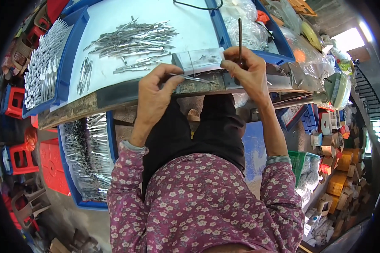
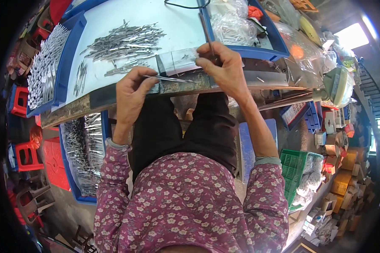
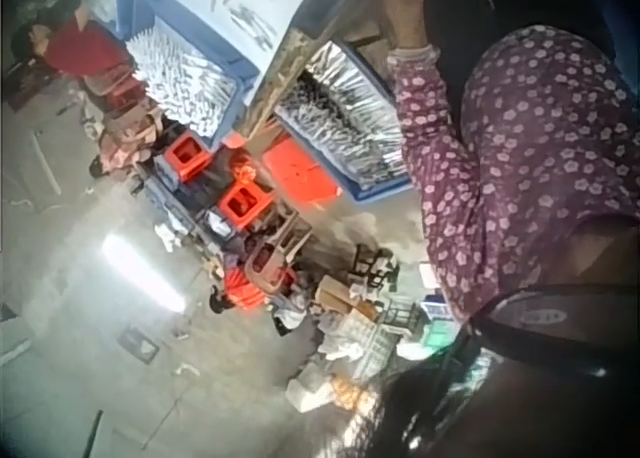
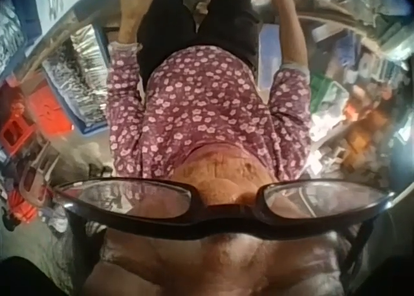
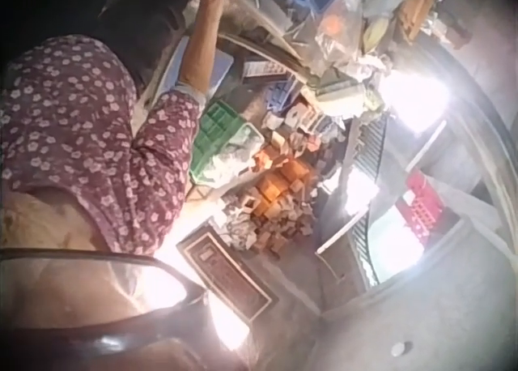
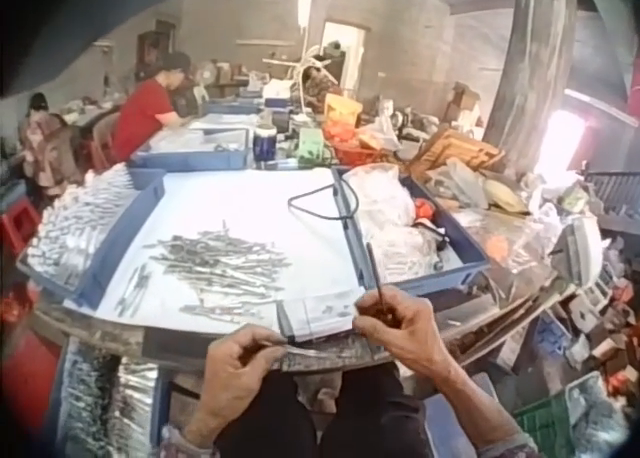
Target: The recorder picks up small metal pins from a crate and assembles them into fixtures or plates at a workstation.
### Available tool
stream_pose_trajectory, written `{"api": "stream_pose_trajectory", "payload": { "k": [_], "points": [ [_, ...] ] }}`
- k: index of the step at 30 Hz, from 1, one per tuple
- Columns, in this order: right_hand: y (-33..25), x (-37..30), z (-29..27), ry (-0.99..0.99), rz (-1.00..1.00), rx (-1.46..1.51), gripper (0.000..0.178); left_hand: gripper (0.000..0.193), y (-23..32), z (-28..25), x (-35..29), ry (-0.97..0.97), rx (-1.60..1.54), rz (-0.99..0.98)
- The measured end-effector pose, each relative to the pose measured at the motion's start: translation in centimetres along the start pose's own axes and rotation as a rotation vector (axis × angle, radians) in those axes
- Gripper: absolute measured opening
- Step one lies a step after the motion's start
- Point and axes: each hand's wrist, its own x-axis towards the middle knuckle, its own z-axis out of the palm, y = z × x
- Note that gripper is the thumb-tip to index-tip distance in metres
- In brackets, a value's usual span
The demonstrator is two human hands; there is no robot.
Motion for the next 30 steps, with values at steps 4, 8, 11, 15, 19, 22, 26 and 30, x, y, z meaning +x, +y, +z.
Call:
{"api": "stream_pose_trajectory", "payload": {
  "k": [4, 8, 11, 15, 19, 22, 26, 30],
  "points": [
    [-1.3, -1.9, 1.6, -0.077, -0.318, -0.314, 0.014, 0.010, -0.1, 0.9, -0.3, -0.038, -0.132, -0.036],
    [-1.0, -2.5, 2.4, -0.057, -0.670, -0.607, 0.030, 0.011, -0.2, 1.0, -0.3, -0.078, -0.143, -0.039],
    [-1.1, -3.0, 2.4, -0.119, -0.696, -0.696, 0.030, 0.011, 0.1, 1.2, -0.4, -0.140, -0.224, -0.083],
    [-1.2, -3.4, 2.6, -0.142, -0.753, -0.747, 0.033, 0.011, 0.0, 1.3, -0.5, -0.166, -0.198, -0.075],
    [-1.2, -3.6, 2.6, -0.157, -0.742, -0.772, 0.035, 0.011, -0.1, 1.4, -0.6, -0.161, -0.211, -0.086],
    [-1.2, -3.8, 2.6, -0.164, -0.729, -0.788, 0.036, 0.011, -0.5, 1.4, -0.6, -0.166, -0.202, -0.073],
    [-1.3, -3.8, 2.5, -0.204, -0.671, -0.777, 0.035, 0.011, -0.9, 1.5, -0.6, -0.166, -0.230, -0.081],
    [-1.3, -3.7, 2.1, -0.250, -0.627, -0.759, 0.037, 0.012, -1.4, 1.6, -0.4, -0.133, -0.327, -0.099]
  ]
}}
